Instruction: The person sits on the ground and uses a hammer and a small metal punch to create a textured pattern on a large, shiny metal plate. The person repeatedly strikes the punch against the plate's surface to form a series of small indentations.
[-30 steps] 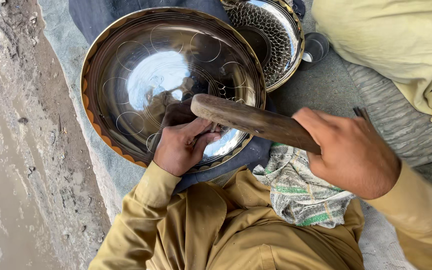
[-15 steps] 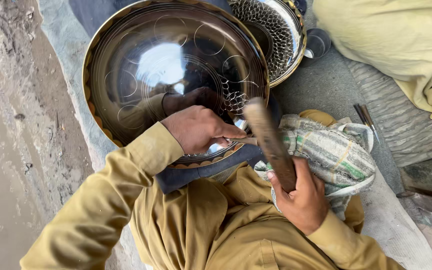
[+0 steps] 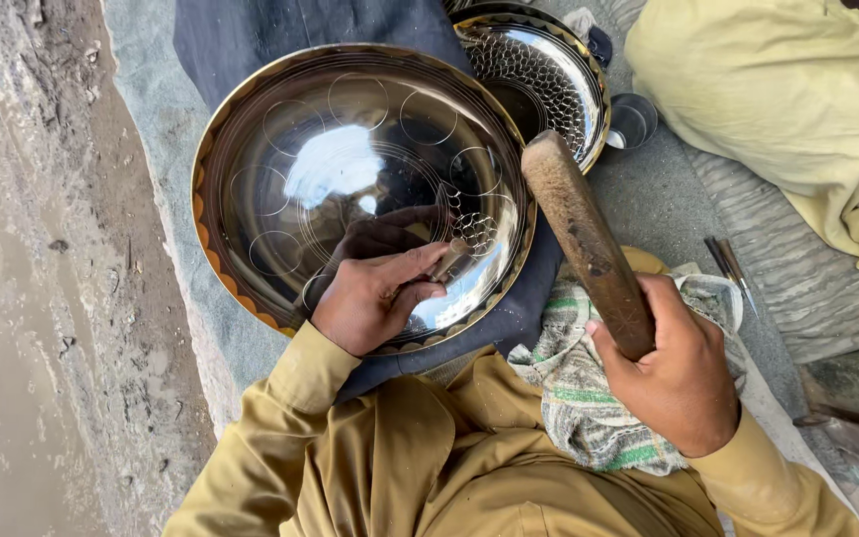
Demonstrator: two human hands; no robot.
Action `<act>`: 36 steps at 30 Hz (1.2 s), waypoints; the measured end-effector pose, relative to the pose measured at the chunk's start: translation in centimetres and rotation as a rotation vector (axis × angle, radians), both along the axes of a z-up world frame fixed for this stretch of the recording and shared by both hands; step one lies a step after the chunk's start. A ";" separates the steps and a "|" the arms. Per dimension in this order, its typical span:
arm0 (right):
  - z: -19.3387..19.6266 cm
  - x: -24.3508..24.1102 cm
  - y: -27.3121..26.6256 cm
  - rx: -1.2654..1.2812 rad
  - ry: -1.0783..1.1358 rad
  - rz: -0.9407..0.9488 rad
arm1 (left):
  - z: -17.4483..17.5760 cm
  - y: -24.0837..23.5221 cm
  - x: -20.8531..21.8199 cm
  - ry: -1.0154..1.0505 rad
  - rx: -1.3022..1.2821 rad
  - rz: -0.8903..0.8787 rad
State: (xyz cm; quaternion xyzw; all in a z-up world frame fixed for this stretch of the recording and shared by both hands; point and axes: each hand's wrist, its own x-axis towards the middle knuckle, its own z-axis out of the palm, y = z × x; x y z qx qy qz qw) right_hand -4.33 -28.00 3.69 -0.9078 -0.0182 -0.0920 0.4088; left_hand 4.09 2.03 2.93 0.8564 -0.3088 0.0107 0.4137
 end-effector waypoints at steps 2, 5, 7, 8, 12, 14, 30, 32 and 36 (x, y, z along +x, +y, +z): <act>1.2 1.1 -0.3 -0.088 0.048 0.127 | -0.1 0.1 -0.1 0.018 0.010 -0.002; 2.6 3.3 -0.4 -0.186 0.164 0.259 | -0.3 -0.1 -1.0 -0.008 0.002 0.059; 3.7 5.1 -0.5 -0.242 0.134 0.339 | -0.5 -0.4 -1.5 0.016 -0.039 0.125; 4.4 6.0 -0.4 -0.268 0.057 0.400 | -0.7 -0.5 -2.0 0.059 -0.069 0.176; 7.1 9.4 1.0 -0.380 0.129 0.511 | -1.7 -1.2 -3.2 0.063 -0.135 0.336; 8.8 10.4 1.8 -0.486 0.060 0.582 | -2.3 -1.8 -3.7 0.115 -0.256 0.387; 8.2 8.3 0.1 -0.361 0.015 0.401 | -1.6 -1.7 -3.0 0.065 -0.159 0.309; 7.9 7.8 -0.9 -0.555 0.213 0.483 | -1.5 -1.8 -3.0 0.052 -0.145 0.326; 6.0 5.9 -2.3 -0.376 0.155 0.321 | -1.0 -1.6 -2.3 0.007 -0.039 0.298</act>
